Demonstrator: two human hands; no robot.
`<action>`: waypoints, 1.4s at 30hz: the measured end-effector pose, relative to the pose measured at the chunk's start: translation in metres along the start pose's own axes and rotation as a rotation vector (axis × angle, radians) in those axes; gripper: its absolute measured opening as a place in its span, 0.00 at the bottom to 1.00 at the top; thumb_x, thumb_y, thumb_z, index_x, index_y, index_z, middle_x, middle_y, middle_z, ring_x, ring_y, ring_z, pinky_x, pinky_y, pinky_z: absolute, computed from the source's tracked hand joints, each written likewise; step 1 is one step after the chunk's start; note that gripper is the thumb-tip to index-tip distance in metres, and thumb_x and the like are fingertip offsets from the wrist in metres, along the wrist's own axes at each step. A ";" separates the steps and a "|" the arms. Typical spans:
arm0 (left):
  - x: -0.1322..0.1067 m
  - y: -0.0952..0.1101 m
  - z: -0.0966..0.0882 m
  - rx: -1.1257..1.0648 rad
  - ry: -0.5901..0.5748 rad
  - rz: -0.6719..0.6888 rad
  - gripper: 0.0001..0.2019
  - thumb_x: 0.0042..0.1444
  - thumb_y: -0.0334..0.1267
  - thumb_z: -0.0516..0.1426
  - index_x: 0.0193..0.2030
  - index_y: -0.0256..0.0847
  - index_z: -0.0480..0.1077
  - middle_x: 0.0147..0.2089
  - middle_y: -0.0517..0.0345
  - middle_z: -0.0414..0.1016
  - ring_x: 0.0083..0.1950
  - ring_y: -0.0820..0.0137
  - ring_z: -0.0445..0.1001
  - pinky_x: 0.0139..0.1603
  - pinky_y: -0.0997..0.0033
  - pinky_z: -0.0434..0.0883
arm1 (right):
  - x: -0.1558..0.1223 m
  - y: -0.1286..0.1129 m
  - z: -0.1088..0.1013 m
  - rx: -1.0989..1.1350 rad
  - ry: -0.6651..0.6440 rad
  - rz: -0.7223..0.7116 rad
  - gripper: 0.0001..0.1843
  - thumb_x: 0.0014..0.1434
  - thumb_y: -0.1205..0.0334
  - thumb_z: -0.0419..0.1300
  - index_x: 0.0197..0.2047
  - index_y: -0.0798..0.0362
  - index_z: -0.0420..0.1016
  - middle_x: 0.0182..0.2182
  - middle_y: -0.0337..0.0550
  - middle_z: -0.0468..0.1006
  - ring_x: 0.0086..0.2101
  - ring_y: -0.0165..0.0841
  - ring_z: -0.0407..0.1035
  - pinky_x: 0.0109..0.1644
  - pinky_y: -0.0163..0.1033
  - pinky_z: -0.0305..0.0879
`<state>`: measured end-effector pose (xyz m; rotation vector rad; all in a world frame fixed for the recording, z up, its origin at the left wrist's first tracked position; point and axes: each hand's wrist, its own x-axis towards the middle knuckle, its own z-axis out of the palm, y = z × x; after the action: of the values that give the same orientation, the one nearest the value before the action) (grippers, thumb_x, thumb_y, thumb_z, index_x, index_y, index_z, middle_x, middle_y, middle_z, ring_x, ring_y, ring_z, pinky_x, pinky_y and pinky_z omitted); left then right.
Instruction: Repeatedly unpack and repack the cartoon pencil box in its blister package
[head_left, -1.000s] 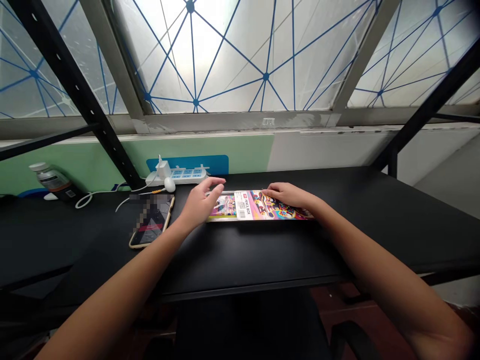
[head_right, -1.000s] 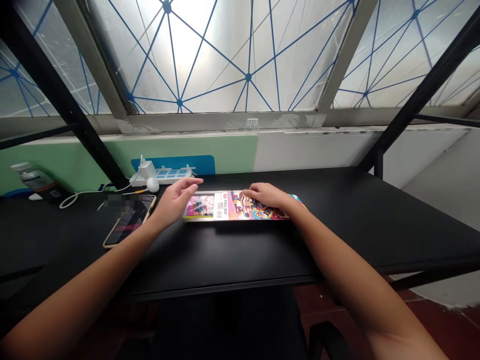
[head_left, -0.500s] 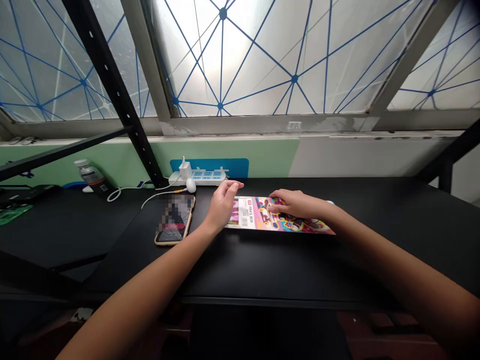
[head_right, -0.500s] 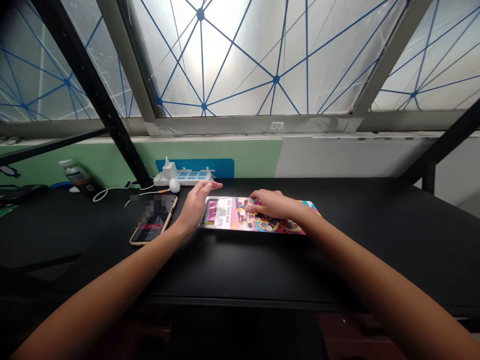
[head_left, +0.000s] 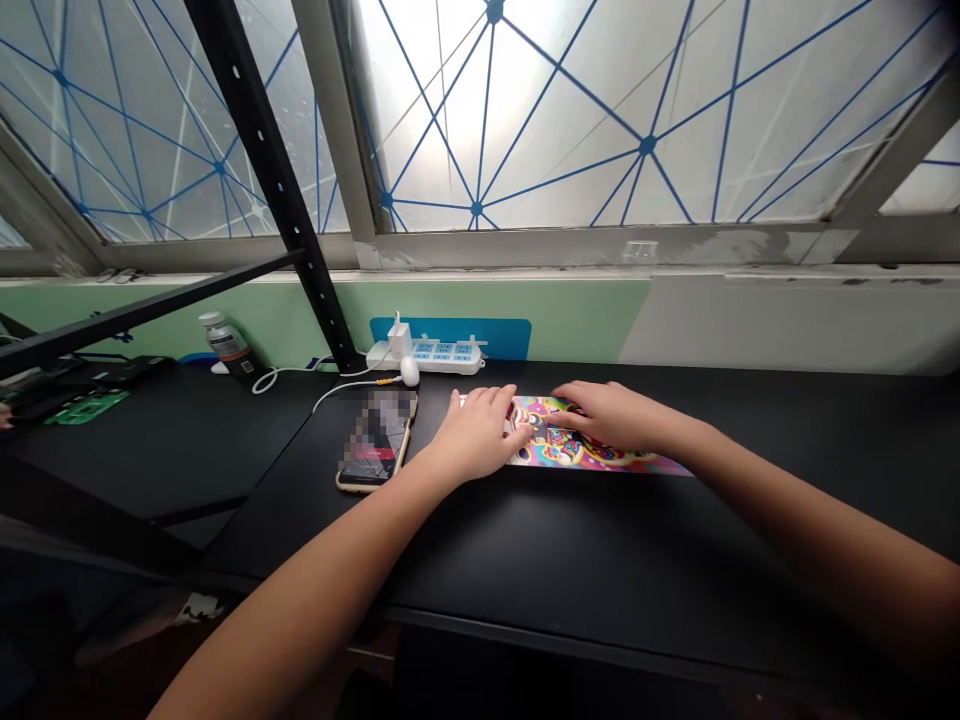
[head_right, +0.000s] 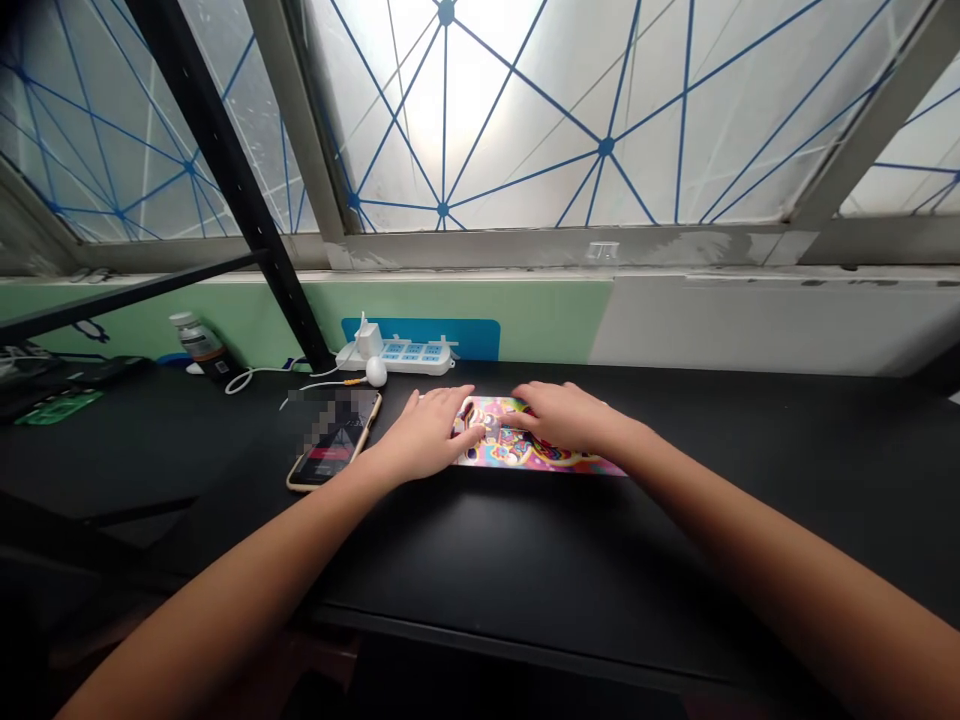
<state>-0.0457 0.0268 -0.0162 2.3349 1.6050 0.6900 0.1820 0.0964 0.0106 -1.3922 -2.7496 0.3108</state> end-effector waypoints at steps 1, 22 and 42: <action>0.000 0.000 0.000 0.030 -0.006 0.007 0.29 0.66 0.53 0.54 0.69 0.42 0.62 0.69 0.39 0.68 0.70 0.46 0.63 0.69 0.30 0.50 | -0.008 0.012 0.001 0.006 0.007 0.023 0.31 0.65 0.37 0.52 0.58 0.52 0.74 0.55 0.56 0.79 0.51 0.54 0.75 0.51 0.53 0.68; -0.012 0.032 -0.008 0.334 -0.027 0.315 0.22 0.60 0.56 0.62 0.51 0.43 0.68 0.49 0.47 0.76 0.49 0.53 0.75 0.46 0.53 0.73 | -0.067 -0.020 0.042 -0.492 0.434 -0.394 0.08 0.60 0.68 0.59 0.41 0.54 0.78 0.50 0.60 0.80 0.44 0.52 0.74 0.44 0.54 0.72; -0.008 0.019 -0.004 0.350 0.137 0.301 0.44 0.53 0.48 0.70 0.73 0.46 0.57 0.64 0.41 0.67 0.65 0.48 0.64 0.69 0.37 0.54 | -0.056 0.032 0.008 0.037 0.376 -0.156 0.32 0.61 0.40 0.63 0.61 0.49 0.68 0.57 0.55 0.76 0.56 0.52 0.71 0.59 0.60 0.67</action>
<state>-0.0345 0.0117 -0.0062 2.8827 1.5486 0.6869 0.2398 0.0691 -0.0007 -1.0876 -2.5056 0.0813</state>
